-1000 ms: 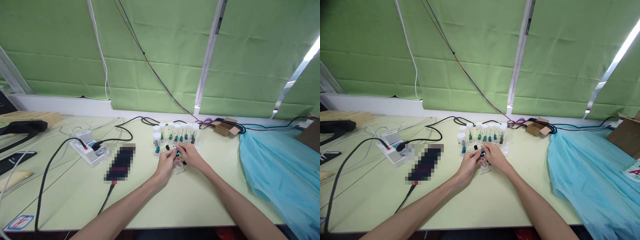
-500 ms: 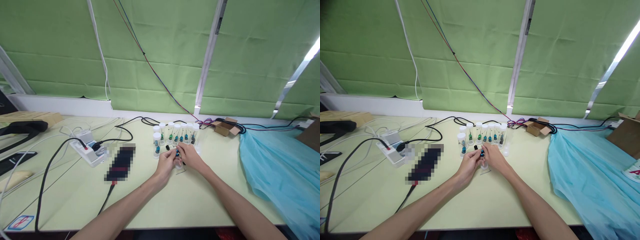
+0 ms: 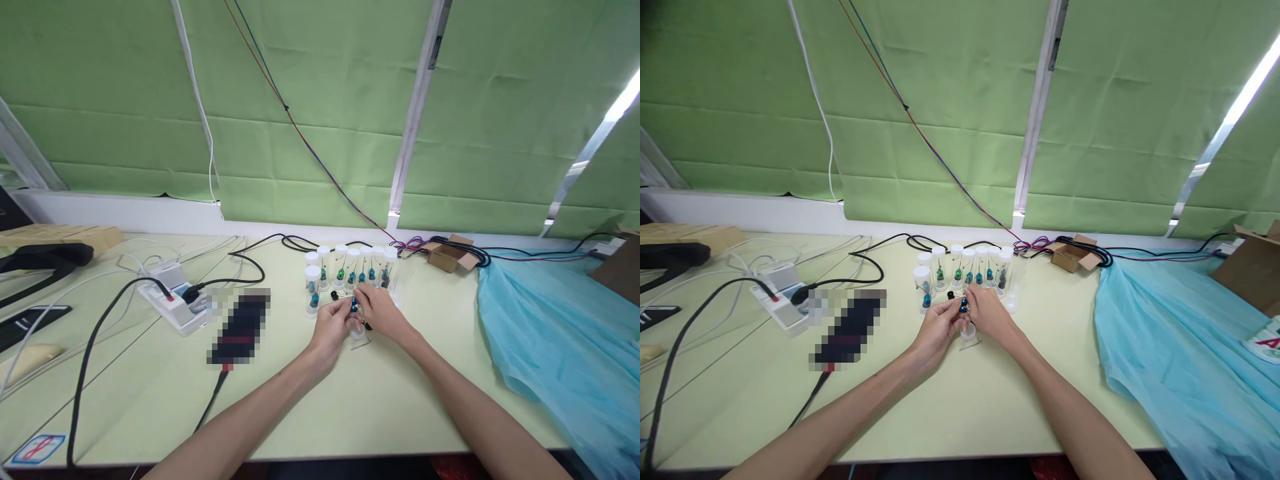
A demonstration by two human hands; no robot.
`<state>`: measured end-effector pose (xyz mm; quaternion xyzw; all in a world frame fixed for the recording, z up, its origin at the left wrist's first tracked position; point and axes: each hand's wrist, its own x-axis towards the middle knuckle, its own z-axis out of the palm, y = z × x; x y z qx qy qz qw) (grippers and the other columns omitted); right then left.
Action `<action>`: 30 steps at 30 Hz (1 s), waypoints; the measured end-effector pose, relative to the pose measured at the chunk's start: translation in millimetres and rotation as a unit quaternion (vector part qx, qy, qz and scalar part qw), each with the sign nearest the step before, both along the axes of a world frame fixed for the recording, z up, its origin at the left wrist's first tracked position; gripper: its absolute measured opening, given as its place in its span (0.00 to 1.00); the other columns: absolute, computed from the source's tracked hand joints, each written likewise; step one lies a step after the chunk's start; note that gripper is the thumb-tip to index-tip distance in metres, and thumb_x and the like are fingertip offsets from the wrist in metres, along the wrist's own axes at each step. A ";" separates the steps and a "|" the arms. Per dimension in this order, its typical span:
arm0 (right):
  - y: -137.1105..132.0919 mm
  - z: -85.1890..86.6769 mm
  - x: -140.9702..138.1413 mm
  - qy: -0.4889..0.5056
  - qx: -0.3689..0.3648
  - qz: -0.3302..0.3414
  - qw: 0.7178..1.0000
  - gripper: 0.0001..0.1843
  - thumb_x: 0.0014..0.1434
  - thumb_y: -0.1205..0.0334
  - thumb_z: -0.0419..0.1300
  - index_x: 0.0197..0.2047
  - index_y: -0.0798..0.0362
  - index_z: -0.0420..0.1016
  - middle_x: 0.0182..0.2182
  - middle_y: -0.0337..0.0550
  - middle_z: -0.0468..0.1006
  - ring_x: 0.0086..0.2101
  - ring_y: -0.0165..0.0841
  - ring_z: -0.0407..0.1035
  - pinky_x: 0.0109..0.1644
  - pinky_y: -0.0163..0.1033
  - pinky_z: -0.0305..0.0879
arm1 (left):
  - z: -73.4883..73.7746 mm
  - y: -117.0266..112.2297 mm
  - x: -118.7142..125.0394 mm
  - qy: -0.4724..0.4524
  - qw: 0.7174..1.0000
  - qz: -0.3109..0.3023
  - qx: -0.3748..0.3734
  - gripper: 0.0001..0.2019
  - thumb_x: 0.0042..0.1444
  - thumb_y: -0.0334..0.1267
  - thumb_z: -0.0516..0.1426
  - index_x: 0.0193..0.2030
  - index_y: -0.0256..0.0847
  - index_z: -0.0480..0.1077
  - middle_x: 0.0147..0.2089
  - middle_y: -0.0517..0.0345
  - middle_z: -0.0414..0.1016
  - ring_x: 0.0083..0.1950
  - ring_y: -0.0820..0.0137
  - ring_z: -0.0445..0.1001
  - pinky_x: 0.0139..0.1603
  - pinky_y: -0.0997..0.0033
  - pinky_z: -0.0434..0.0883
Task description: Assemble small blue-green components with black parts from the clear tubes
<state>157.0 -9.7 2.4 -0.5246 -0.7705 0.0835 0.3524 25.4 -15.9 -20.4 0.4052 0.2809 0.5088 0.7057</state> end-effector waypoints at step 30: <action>-3.4 9.5 24.6 0.049 -0.140 0.106 0.983 0.19 0.53 0.72 0.54 0.47 0.54 0.73 0.25 0.38 0.78 0.19 0.27 0.66 0.27 0.32 0.59 | 7.5 -2.8 1.0 -0.020 0.998 0.023 -0.048 0.08 0.55 0.34 0.60 0.39 0.33 0.75 0.29 0.54 0.75 0.26 0.76 0.71 0.31 0.75 0.70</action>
